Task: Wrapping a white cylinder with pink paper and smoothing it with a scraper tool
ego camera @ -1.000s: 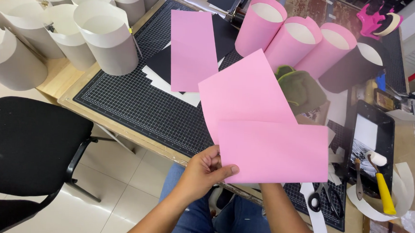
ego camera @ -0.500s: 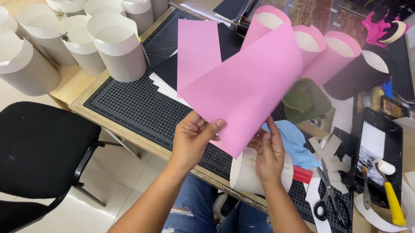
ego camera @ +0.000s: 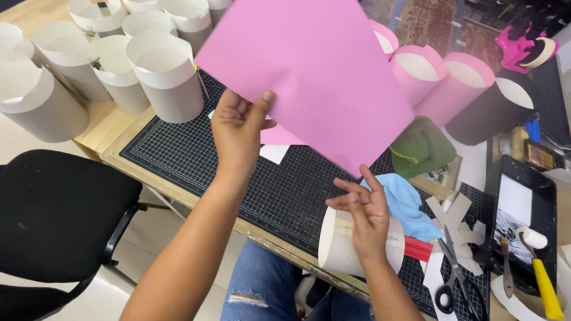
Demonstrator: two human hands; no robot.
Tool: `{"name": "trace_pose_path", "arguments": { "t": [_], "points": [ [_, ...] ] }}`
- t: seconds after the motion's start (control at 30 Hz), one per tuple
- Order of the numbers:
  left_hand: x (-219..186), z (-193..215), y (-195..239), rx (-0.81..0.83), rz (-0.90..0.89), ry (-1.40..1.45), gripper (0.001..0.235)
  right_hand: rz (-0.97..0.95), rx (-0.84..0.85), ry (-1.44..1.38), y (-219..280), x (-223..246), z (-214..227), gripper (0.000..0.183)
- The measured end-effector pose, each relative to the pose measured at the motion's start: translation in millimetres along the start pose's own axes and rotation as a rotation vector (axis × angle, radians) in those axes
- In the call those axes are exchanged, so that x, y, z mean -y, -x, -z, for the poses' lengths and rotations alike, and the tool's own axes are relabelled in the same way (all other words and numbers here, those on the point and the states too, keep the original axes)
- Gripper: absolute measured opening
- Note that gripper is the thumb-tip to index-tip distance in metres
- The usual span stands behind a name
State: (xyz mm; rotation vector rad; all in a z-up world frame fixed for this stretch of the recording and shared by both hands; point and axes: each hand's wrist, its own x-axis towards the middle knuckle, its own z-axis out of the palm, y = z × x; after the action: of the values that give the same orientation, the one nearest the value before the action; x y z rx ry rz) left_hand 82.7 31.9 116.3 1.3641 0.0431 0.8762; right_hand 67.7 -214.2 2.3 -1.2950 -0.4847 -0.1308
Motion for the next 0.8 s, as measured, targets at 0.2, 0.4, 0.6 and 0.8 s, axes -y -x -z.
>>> {"name": "trace_pose_path", "arguments": {
  "t": [0.2, 0.4, 0.6, 0.8],
  "points": [
    [17, 1, 15, -0.332, 0.242, 0.268, 0.032, -0.032, 0.011, 0.036, 0, 5, -1, 0.056],
    [101, 7, 66, -0.699, 0.548, 0.586, 0.043, -0.038, 0.02, 0.052, 0, 8, -3, 0.052],
    [129, -10, 115, -0.752, 0.792, 0.664, 0.05, -0.038, 0.033, 0.053, 1, 4, -2, 0.047],
    [181, -19, 126, -0.861, 0.803, 0.869, 0.039, -0.037, 0.039, 0.056, 2, 6, -3, 0.043]
  ]
}}
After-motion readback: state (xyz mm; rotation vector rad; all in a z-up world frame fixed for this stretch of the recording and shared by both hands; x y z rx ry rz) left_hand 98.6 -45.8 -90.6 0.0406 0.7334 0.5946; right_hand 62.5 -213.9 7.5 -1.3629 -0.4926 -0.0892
